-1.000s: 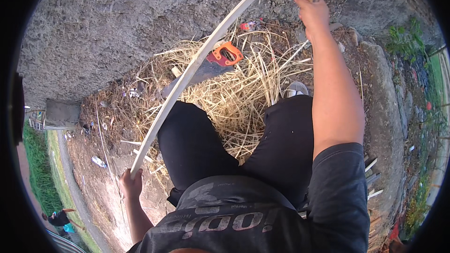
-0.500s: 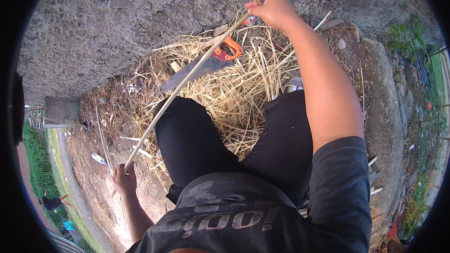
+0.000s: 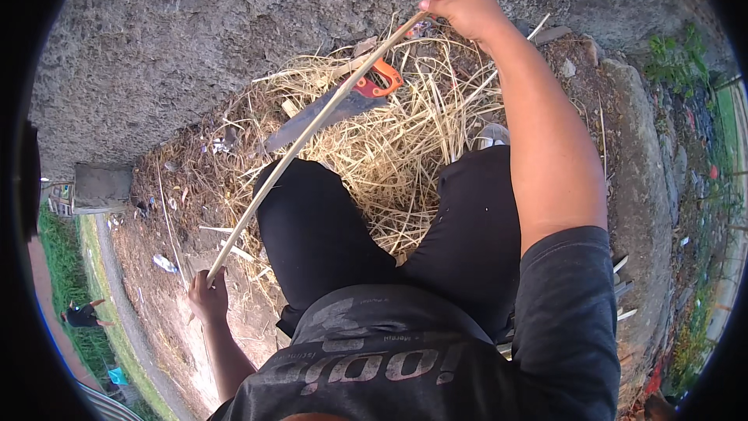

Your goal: Shaving or scraping a bamboo pole with a sickle.

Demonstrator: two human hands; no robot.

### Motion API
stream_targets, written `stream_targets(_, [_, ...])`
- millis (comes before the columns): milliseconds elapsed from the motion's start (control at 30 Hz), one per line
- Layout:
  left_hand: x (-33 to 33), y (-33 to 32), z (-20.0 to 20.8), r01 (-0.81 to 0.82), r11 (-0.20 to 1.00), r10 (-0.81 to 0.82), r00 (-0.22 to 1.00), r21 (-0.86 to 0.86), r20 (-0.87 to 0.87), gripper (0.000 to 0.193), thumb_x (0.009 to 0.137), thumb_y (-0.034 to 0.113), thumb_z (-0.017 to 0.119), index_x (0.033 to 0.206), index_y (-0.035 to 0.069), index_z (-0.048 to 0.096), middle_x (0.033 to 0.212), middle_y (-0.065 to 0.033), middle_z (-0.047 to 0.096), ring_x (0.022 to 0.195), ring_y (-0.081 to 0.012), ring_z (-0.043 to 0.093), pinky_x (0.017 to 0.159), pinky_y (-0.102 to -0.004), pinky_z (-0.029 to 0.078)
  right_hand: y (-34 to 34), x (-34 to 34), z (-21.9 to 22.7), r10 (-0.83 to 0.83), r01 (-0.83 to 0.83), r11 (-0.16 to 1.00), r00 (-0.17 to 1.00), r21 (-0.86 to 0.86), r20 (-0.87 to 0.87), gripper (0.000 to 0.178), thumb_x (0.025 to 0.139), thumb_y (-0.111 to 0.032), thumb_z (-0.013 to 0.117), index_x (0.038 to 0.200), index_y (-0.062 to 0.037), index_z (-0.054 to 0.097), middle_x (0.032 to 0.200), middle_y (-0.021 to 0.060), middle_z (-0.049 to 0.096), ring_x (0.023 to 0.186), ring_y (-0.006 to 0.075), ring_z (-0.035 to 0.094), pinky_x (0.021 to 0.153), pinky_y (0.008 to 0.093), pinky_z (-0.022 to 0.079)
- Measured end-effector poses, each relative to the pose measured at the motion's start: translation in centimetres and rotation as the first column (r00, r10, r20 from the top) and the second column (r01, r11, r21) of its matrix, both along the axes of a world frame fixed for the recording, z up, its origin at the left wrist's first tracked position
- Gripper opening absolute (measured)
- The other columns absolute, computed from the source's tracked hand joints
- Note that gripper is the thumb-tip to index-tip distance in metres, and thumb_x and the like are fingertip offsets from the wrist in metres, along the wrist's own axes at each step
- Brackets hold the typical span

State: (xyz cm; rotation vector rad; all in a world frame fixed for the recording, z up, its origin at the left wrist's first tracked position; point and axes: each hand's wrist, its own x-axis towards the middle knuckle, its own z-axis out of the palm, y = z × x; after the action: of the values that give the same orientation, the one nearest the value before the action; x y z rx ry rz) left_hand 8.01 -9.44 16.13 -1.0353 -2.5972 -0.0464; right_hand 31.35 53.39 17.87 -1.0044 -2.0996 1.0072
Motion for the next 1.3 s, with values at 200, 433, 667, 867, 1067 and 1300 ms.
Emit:
stream_targets(200, [-0.2,-0.3,-0.3,0.0,1.0,0.0,1.0,0.024,0.005,0.03,0.083,0.037,0.076,0.077,0.01,0.064,0.065,-0.0067,0.061,0.055,-0.0296,0.06,0.048,-0.0423,0.044,-0.2,0.8,0.2,0.093,-0.118,0.987,0.973,-0.107,-0.213,0.023,0.084,-0.021,0.078,0.085,-0.0083,0.058,0.095,0.0042,0.069,0.069,0.0059,0.052,0.06,0.0237,0.043])
stream_targets(433, [-0.5,-0.4,-0.2,0.029,0.999,-0.029,1.0,0.039,-0.011,0.03,0.082,0.036,0.077,0.077,0.009,0.065,0.065,-0.0074,0.062,0.055,-0.0304,0.06,0.049,-0.0426,0.045,-0.4,-0.1,-0.6,0.198,-0.22,0.97,0.963,-0.102,-0.185,0.027,0.08,-0.019,0.077,0.095,-0.0017,0.063,0.105,0.0069,0.074,0.09,0.0174,0.067,0.086,0.0342,0.049])
stream_targets(667, [-0.4,-0.1,-0.1,0.028,0.999,-0.027,0.999,0.03,-0.016,0.031,0.082,0.036,0.078,0.076,0.009,0.065,0.065,-0.0078,0.061,0.056,-0.031,0.061,0.049,-0.043,0.045,-0.6,-0.5,-0.3,0.181,-0.182,0.983,0.983,-0.011,-0.031,0.026,0.08,-0.022,0.079,0.089,-0.0045,0.062,0.09,0.008,0.073,0.088,0.0178,0.067,0.083,0.0337,0.049])
stream_targets(867, [-0.1,0.2,0.0,-0.009,1.0,0.009,0.999,-0.001,0.031,0.033,0.082,0.039,0.076,0.074,0.009,0.064,0.064,-0.0094,0.061,0.056,-0.0319,0.06,0.049,-0.0439,0.045,-0.1,0.0,-0.4,0.106,-0.109,0.991,0.993,-0.075,-0.044,0.028,0.079,-0.023,0.081,0.088,-0.0053,0.061,0.096,0.0111,0.073,0.081,0.0182,0.064,0.08,0.0357,0.049])
stream_targets(1067, [-0.2,0.2,0.4,0.046,0.999,-0.044,0.993,-0.02,0.107,0.033,0.083,0.037,0.075,0.072,0.008,0.062,0.064,-0.0111,0.061,0.057,-0.0336,0.06,0.05,-0.0449,0.044,-0.2,0.8,-0.1,0.046,-0.104,0.973,0.962,-0.208,-0.269,0.029,0.081,-0.017,0.082,0.083,-0.0104,0.053,0.083,0.0018,0.065,0.063,0.0075,0.048,0.058,0.0238,0.042])
stream_targets(1300, [-0.9,-1.6,0.4,0.024,0.999,-0.032,0.973,0.035,0.231,0.032,0.08,0.029,0.077,0.072,0.004,0.06,0.062,-0.0142,0.06,0.056,-0.0361,0.059,0.051,-0.0445,0.044,2.4,3.6,0.0,-0.164,0.017,0.962,0.833,-0.271,-0.528,0.03,0.083,-0.014,0.08,0.086,-0.0104,0.05,0.088,0.0032,0.065,0.06,0.0067,0.046,0.055,0.0233,0.042])
